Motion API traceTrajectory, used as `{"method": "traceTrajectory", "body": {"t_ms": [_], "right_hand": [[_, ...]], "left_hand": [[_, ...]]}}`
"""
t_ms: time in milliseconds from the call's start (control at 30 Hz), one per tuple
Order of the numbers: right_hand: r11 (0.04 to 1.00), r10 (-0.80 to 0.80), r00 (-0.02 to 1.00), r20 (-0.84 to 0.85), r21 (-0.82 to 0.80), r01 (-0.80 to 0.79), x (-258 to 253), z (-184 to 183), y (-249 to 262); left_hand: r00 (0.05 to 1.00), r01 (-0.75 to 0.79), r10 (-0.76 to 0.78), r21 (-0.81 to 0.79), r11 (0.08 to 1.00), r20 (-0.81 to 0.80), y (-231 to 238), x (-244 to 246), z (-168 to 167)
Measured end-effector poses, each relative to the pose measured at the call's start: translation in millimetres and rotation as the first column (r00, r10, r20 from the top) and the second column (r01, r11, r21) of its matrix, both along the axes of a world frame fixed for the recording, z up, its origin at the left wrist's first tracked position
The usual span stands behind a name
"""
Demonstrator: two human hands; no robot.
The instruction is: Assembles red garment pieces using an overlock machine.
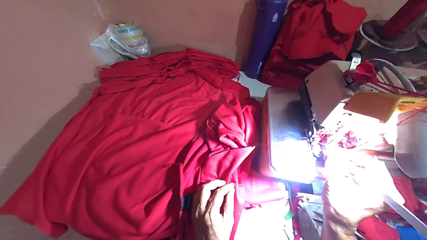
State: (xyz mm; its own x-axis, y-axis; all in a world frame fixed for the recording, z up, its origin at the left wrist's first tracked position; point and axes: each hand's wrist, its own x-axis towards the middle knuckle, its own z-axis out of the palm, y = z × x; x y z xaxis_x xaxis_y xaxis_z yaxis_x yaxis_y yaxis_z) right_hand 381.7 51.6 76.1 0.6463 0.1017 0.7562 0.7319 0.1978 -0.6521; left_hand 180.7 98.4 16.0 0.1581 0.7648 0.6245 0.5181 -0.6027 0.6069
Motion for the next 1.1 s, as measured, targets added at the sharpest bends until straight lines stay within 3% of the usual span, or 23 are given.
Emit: {"method": "traceTrajectory", "body": {"t_ms": [167,367,467,567,633,700,767,800,833,867,933,1000,1033,1100], "right_hand": [[0.998,0.067,0.997,-0.023,0.019,-0.067,-2.8,-0.5,-0.9],[0.991,-0.006,0.989,0.149,-0.13,0.025,-3.0,-0.9,-28.9],[0.964,0.108,0.975,0.195,-0.26,-0.054,-14.4,5.1,-61.4],[0.924,0.205,0.952,0.226,-0.364,-0.112,-40.8,5.0,-81.5],[0.933,0.241,0.912,0.333,-0.339,-0.123,-56.6,-0.1,-80.5],[0.938,0.255,0.88,0.4,-0.324,-0.125,-66.3,-6.1,-78.5],[0.94,0.243,0.873,0.423,-0.325,-0.104,-73.1,-12.6,-74.8],[0.942,0.231,0.874,0.427,-0.324,-0.091,-76.4,-16.8,-72.9],[0.939,0.229,0.876,0.424,-0.335,-0.084,-79.6,-21.3,-72.1],[0.929,0.242,0.876,0.417,-0.36,-0.086,-81.9,-26.5,-73.0],[0.903,0.279,0.869,0.409,-0.419,-0.093,-82.7,-36.1,-77.8],[0.877,0.301,0.88,0.366,-0.468,-0.105,-80.3,-43.3,-84.1],[0.85,0.344,0.889,0.302,-0.503,-0.158,-78.5,-44.1,-87.9],[0.782,0.422,0.886,0.193,-0.571,-0.249,-72.7,-49.1,-93.0]], "left_hand": [[1.0,-0.008,0.008,-0.008,1.0,-0.006,0.0,0.2,-0.2],[0.999,0.026,-0.028,0.038,0.999,0.043,4.9,-3.3,-6.7],[0.993,0.037,-0.049,0.108,0.994,0.11,0.1,-2.4,3.1],[0.937,0.287,-0.285,0.021,0.958,0.203,-19.3,2.2,27.0],[0.784,0.589,-0.524,-0.134,0.797,0.332,-35.4,6.1,46.2],[0.604,0.788,-0.564,-0.318,0.527,0.563,-49.3,8.2,62.2],[0.467,0.881,-0.31,-0.407,0.24,0.828,-55.5,9.3,71.9],[0.425,0.902,-0.178,-0.399,0.164,0.887,-55.2,10.3,75.1],[0.409,0.907,-0.101,-0.392,0.152,0.907,-53.6,10.7,76.7],[0.409,0.902,-0.083,-0.388,0.19,0.909,-50.2,10.6,76.8],[0.46,0.856,-0.247,-0.351,0.38,0.853,-35.4,8.3,75.8],[0.644,0.715,-0.45,-0.278,0.642,0.619,-9.3,6.2,81.4],[0.745,0.624,-0.474,-0.238,0.744,0.469,5.6,5.9,85.9],[0.878,0.474,-0.438,-0.221,0.852,0.196,30.2,8.9,95.4]]}}
